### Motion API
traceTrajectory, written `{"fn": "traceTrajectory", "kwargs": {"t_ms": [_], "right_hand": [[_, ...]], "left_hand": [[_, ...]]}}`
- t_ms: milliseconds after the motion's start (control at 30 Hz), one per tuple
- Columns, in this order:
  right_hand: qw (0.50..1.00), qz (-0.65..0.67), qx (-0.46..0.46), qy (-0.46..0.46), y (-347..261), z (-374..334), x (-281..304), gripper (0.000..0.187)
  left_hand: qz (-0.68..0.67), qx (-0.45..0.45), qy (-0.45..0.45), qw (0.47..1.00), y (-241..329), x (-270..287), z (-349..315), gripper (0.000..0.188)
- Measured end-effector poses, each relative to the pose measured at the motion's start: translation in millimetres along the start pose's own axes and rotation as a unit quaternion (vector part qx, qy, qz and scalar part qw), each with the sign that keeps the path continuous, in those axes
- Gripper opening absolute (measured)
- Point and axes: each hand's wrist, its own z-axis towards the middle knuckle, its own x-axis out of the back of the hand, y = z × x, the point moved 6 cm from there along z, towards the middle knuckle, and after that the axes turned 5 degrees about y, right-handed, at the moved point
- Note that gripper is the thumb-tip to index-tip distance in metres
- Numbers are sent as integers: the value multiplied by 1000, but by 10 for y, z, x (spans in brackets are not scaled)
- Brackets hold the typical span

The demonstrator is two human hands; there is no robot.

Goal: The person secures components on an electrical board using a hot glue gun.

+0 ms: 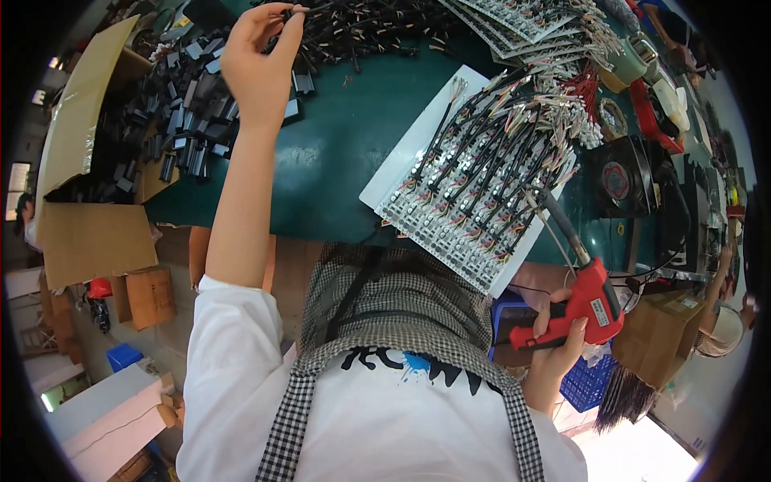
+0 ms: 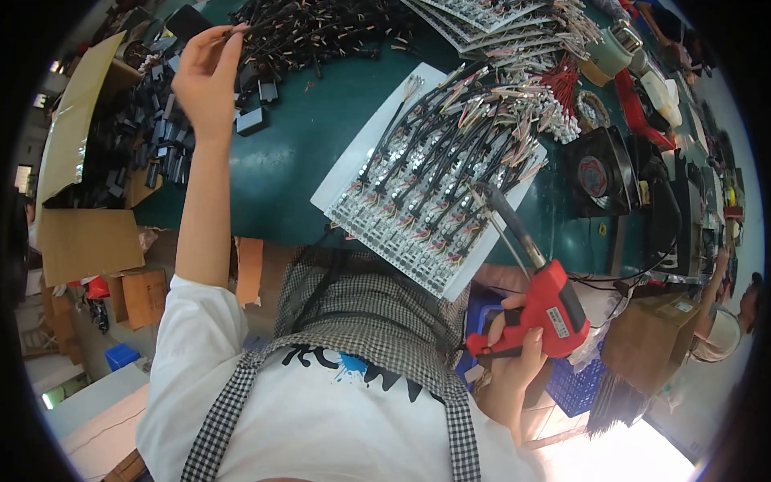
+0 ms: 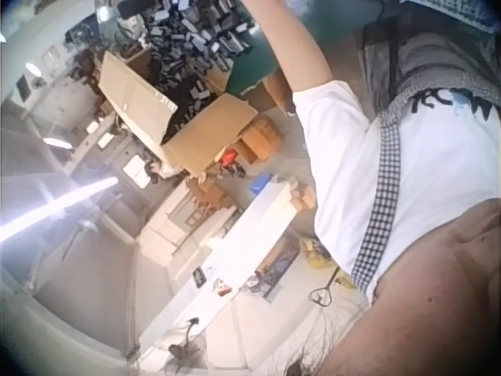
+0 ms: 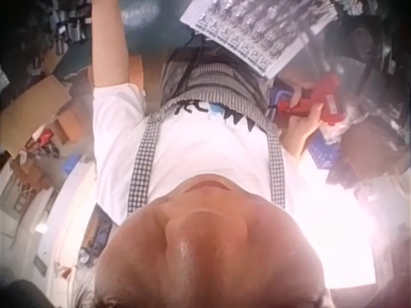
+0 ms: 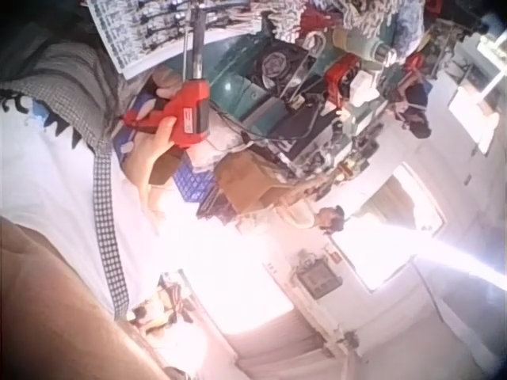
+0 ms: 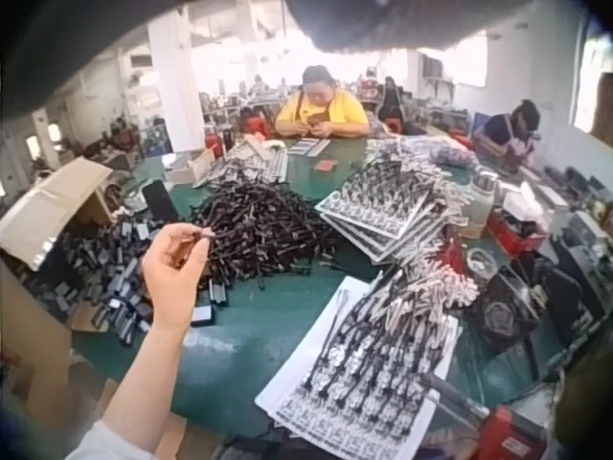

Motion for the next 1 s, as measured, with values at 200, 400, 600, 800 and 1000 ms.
{"fn": "traceTrajectory", "kwargs": {"t_ms": [200, 400, 600, 800, 1000], "right_hand": [[1000, 1, -8, -22, 23, 28, -36, 53], [999, 16, -24, -42, 17, 20, -150, 54], [997, -16, -3, -80, 21, 7, -447, 57], [977, -114, -119, -137, 153, -76, -852, 36], [976, -119, -91, -156, 245, -63, -904, 37]], "left_hand": [[-93, 94, -58, 990, 666, 116, -635, 16], [-189, 489, -238, 818, 642, -33, -1632, 23], [-272, 569, -273, 727, 747, -228, -2140, 15], [-297, 596, -322, 673, 958, -419, -2334, 14], [-291, 602, -361, 650, 994, -474, -2369, 14]]}}
